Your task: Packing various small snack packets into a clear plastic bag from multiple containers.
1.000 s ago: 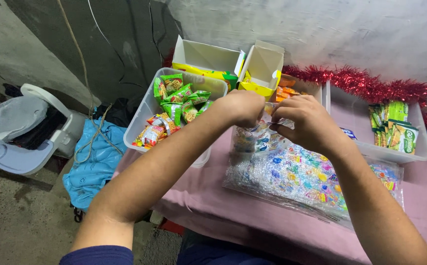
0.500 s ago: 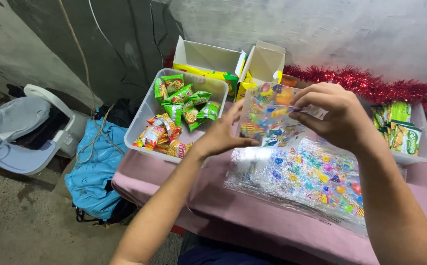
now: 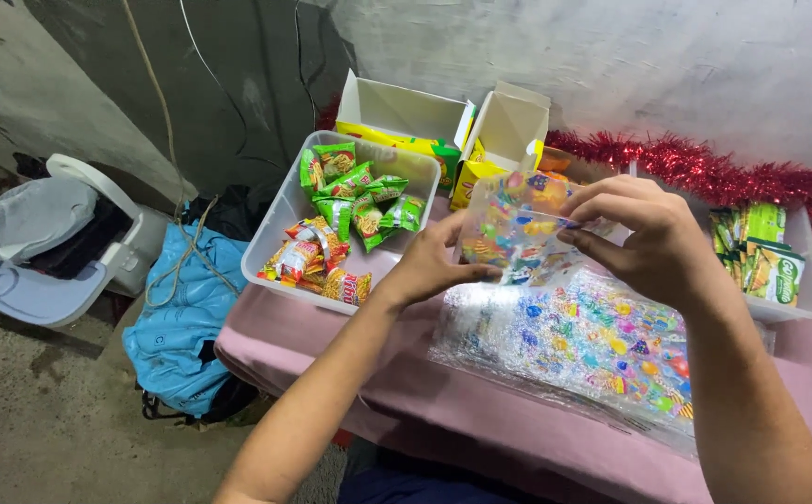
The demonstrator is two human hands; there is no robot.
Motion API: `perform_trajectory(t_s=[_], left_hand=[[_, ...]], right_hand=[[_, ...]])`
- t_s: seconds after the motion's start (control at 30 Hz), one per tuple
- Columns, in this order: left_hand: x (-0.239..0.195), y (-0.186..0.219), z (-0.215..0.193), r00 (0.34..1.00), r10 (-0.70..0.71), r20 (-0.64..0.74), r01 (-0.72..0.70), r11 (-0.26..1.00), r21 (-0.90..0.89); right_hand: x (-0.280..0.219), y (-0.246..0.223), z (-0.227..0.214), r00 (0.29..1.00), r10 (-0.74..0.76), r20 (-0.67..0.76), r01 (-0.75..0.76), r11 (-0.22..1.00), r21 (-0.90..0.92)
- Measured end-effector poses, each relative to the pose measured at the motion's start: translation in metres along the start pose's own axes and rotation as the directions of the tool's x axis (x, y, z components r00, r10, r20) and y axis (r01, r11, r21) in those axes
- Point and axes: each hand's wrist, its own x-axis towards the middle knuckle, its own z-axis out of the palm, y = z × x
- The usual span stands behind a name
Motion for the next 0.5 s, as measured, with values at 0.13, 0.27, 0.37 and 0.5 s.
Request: perform_trajectory(t_s=[0.13,0.27,0.37,0.5], left_hand=[[0.002,0.001,-0.001,0.984,-0.153,0.089,0.163,0.978,-0.129],[0.002,-0.009,0.004,0.995,-0.08,0.067,0.081,0.997,-0.006],[0.004,-0.011,0.004,0.992,-0.108,0.065,0.108,0.994,-0.005],[0.007,-0.025,0.006,0.996,-0.09,-0.006,0.09,0.985,0.145]], right_hand=[[0.003,0.003,0.002,1.0,-0.005,0.012,0.005,1.0,-0.007],[0.003,0.003,0.0,1.0,-0.001,-0.008,0.001,1.0,0.022],[0.003,0.002,0.0,1.0,0.006,-0.011,-0.006,1.0,0.025],[0.002,0.002,0.002,1.0,0.01,-0.008,-0.01,0.999,0.033]])
